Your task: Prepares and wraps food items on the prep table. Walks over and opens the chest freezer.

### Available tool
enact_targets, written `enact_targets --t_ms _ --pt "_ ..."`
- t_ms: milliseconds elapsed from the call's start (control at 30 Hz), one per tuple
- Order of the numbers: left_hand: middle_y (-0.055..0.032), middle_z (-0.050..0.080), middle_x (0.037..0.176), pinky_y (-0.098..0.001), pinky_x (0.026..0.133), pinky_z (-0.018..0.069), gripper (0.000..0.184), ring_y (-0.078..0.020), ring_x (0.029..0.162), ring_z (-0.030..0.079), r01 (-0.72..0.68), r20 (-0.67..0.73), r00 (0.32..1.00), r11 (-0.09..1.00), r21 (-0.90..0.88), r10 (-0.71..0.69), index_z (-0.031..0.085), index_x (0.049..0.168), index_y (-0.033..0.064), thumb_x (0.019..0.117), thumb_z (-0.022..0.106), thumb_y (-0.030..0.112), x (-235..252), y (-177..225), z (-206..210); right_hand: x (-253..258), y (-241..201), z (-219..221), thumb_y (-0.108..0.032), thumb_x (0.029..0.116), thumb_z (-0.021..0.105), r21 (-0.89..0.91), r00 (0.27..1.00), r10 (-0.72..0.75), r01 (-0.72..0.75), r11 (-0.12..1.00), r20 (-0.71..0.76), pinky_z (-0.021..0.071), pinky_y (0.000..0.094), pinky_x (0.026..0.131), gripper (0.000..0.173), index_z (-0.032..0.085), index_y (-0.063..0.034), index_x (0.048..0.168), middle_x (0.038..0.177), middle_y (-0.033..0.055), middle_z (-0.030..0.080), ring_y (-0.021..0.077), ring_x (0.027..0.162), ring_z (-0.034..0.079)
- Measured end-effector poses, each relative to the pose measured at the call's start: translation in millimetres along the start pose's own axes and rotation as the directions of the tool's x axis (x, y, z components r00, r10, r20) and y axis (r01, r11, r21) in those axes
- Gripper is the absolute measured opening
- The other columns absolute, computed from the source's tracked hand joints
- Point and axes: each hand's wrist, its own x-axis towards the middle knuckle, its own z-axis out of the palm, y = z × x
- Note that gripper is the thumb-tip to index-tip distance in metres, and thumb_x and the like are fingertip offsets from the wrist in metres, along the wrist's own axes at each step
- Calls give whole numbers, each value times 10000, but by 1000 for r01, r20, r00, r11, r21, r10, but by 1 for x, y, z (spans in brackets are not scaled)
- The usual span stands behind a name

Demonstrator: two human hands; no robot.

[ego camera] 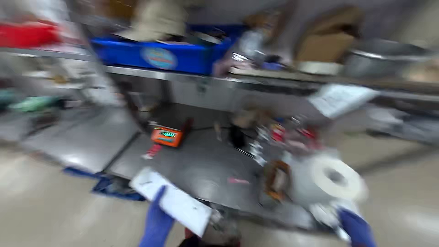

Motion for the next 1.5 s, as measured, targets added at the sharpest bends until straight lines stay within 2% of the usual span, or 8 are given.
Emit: enact_targets --t_ms 167,433,633,800,967,1067,1200,1500 --pt "-121 666 1105 -461 861 620 277 -213 997 706 87 48 995 996 34 -88 451 1299 43 1100 307 173 -13 -2 34 26 26 -3 -179 1028 558 390 978 160 -98 916 -132 519 317 622 233 659 20 1095 779 61 620 122 633 566" --pt "-38 730 1060 -423 869 626 236 -160 988 724 107 105 987 986 127 -121 583 1199 135 1080 423 262 23 -22 7 14 30 -21 -327 1084 475 773 929 362 -176 609 -75 529 243 557 273 563 -130 918 723 -12 621 84 576 594" --pt "-16 721 1054 -387 849 630 245 -138 982 721 116 96 987 981 156 -132 557 1224 151 1097 383 267 17 -29 28 -5 24 -23 -510 1099 221 877 970 218 -194 440 105 595 376 842 594 626 -76 1118 991 72 728 208 911 724" --pt "-16 726 1029 -377 800 636 245 -139 942 726 152 48 986 978 145 -161 576 1202 155 1097 391 277 13 -34 37 -30 10 -2 -188 1071 492 606 984 158 -76 792 -83 558 277 692 207 621 -56 1163 879 8 646 94 722 629" --pt "-59 717 1033 -429 802 628 234 -185 944 722 229 -4 973 969 91 -229 580 1212 132 1083 448 276 12 -46 49 -92 -16 49 -208 1066 535 362 998 -32 51 931 -58 398 211 444 313 660 -46 829 534 -40 508 58 438 441" --pt "-86 705 1097 -471 847 610 253 -219 998 705 259 -8 966 962 88 -259 583 1257 127 1069 489 267 11 -59 50 -120 -34 88 -169 1044 558 367 998 -26 1 930 63 566 317 661 210 662 5 1101 892 83 672 154 738 650" --pt "-101 700 1134 -483 853 606 278 -238 1026 699 315 -10 949 942 111 -316 584 1283 120 1052 533 267 9 -74 58 -125 -56 127 -320 1060 525 461 981 88 -159 873 172 541 478 931 422 569 -53 1385 1362 148 597 269 1177 621" --pt "-119 704 1170 -481 878 597 298 -259 1058 693 417 76 902 904 91 -424 607 1295 115 1040 565 263 4 -83 61 -110 -78 152 -443 1031 527 435 949 194 -288 853 249 473 594 989 480 563 -131 1394 1429 117 557 318 1303 533"
